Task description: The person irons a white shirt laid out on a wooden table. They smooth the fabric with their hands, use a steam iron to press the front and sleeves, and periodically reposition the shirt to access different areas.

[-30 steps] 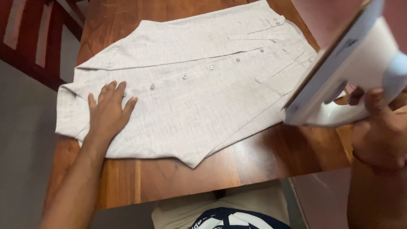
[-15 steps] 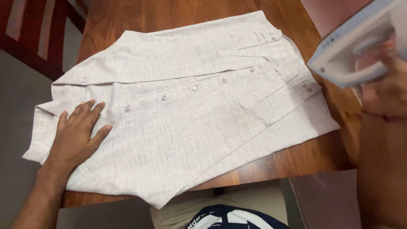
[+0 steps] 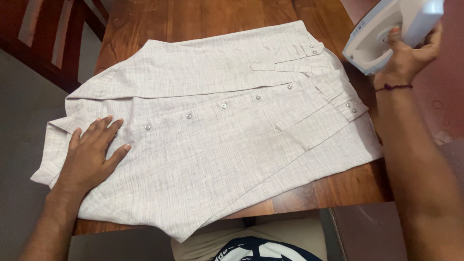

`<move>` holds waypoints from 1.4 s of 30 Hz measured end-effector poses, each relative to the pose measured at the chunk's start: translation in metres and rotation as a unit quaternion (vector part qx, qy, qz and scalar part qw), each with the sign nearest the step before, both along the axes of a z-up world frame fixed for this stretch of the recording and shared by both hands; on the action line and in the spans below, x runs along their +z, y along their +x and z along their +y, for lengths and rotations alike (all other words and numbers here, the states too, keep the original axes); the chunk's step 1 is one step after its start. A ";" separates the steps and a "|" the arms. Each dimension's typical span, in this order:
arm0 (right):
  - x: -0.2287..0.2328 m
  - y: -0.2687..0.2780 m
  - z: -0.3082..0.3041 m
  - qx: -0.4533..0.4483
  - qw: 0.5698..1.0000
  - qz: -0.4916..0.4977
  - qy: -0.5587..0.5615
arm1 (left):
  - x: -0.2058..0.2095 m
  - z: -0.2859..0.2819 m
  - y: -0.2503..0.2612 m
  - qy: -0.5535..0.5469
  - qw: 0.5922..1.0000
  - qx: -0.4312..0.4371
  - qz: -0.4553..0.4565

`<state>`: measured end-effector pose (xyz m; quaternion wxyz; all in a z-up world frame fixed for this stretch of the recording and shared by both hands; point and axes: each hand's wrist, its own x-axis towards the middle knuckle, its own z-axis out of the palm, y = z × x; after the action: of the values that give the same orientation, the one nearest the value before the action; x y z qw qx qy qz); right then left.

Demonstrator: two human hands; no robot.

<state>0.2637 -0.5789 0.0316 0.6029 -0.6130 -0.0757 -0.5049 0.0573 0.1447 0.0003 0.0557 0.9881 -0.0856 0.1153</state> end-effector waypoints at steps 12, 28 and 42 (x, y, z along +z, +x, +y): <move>-0.018 0.016 0.020 -0.003 0.998 -0.018 -0.057 | 0.005 -0.004 0.001 0.000 1.000 0.004 0.001; -0.053 0.015 0.016 -0.004 0.988 0.125 -0.091 | 0.030 -0.080 0.015 -0.051 0.995 0.000 0.081; -0.020 -0.112 0.139 0.108 0.914 0.229 -0.316 | 0.038 -0.173 0.006 -0.060 0.989 -0.134 0.005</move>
<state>0.1521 -0.4404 0.0117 0.4294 -0.8584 -0.1566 -0.2326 0.0633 -0.0285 0.0380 0.1300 0.9632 -0.2096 0.1067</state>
